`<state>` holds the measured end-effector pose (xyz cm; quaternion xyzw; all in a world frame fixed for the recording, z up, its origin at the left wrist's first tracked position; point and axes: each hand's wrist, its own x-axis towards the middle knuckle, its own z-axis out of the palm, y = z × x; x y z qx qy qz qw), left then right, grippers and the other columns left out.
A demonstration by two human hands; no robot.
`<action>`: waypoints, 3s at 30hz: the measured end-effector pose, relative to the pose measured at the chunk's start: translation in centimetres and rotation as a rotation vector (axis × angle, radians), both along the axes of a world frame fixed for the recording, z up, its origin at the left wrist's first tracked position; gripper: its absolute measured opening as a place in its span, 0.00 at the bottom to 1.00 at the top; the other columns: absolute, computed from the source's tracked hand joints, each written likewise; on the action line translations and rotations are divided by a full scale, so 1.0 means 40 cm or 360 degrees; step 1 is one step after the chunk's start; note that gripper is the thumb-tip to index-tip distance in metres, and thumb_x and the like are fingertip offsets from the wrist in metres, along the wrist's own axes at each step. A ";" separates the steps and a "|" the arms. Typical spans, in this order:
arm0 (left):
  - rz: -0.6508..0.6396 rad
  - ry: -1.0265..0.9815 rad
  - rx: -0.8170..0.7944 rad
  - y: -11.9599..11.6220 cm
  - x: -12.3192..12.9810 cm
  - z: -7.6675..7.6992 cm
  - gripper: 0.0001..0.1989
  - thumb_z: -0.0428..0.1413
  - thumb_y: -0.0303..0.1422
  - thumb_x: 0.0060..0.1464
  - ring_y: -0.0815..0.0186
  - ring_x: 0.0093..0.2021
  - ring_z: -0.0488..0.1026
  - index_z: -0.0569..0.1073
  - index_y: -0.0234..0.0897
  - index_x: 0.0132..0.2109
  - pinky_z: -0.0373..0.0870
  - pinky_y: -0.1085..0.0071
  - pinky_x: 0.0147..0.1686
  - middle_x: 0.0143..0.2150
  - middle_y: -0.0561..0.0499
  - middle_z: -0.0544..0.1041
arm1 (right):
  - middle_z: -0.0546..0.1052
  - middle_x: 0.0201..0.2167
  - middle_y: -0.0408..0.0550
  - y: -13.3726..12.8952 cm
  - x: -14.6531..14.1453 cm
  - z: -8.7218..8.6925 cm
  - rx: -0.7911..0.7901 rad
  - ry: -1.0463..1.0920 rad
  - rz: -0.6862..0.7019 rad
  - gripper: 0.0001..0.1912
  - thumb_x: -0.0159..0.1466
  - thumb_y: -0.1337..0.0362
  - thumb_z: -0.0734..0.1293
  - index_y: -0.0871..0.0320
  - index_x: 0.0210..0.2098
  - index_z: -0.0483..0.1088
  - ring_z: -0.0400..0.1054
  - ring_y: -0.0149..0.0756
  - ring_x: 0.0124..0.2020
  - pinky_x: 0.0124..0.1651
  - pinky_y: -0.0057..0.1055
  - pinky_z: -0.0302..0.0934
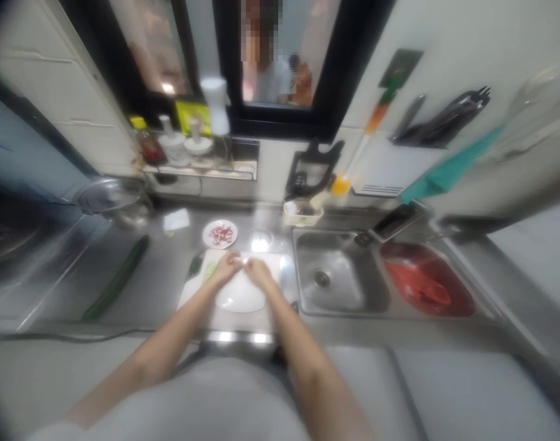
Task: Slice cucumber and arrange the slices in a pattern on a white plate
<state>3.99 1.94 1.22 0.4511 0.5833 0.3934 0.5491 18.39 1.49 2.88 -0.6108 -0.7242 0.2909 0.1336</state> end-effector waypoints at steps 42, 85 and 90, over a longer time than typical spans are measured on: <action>-0.0392 0.1564 0.0158 0.025 -0.001 0.055 0.13 0.57 0.35 0.54 0.62 0.45 0.71 0.68 0.41 0.47 0.63 0.70 0.42 0.45 0.49 0.74 | 0.74 0.43 0.53 -0.058 -0.039 -0.021 0.0002 -0.0859 0.0140 0.19 0.71 0.62 0.49 0.55 0.52 0.66 0.67 0.36 0.43 0.43 0.29 0.57; -0.0654 0.1639 0.0433 0.018 0.007 0.045 0.14 0.47 0.30 0.59 0.61 0.49 0.68 0.73 0.42 0.48 0.60 0.68 0.48 0.47 0.46 0.72 | 0.75 0.39 0.54 -0.065 -0.047 -0.039 0.0085 -0.0918 0.0217 0.17 0.70 0.66 0.50 0.56 0.51 0.65 0.70 0.37 0.40 0.40 0.31 0.59; -0.0629 0.1598 0.0427 0.024 0.006 0.037 0.12 0.48 0.29 0.59 0.62 0.48 0.68 0.74 0.41 0.46 0.61 0.68 0.48 0.47 0.47 0.73 | 0.75 0.40 0.55 -0.066 -0.047 -0.037 0.0077 -0.0919 0.0210 0.18 0.70 0.66 0.49 0.56 0.52 0.65 0.70 0.37 0.41 0.41 0.31 0.59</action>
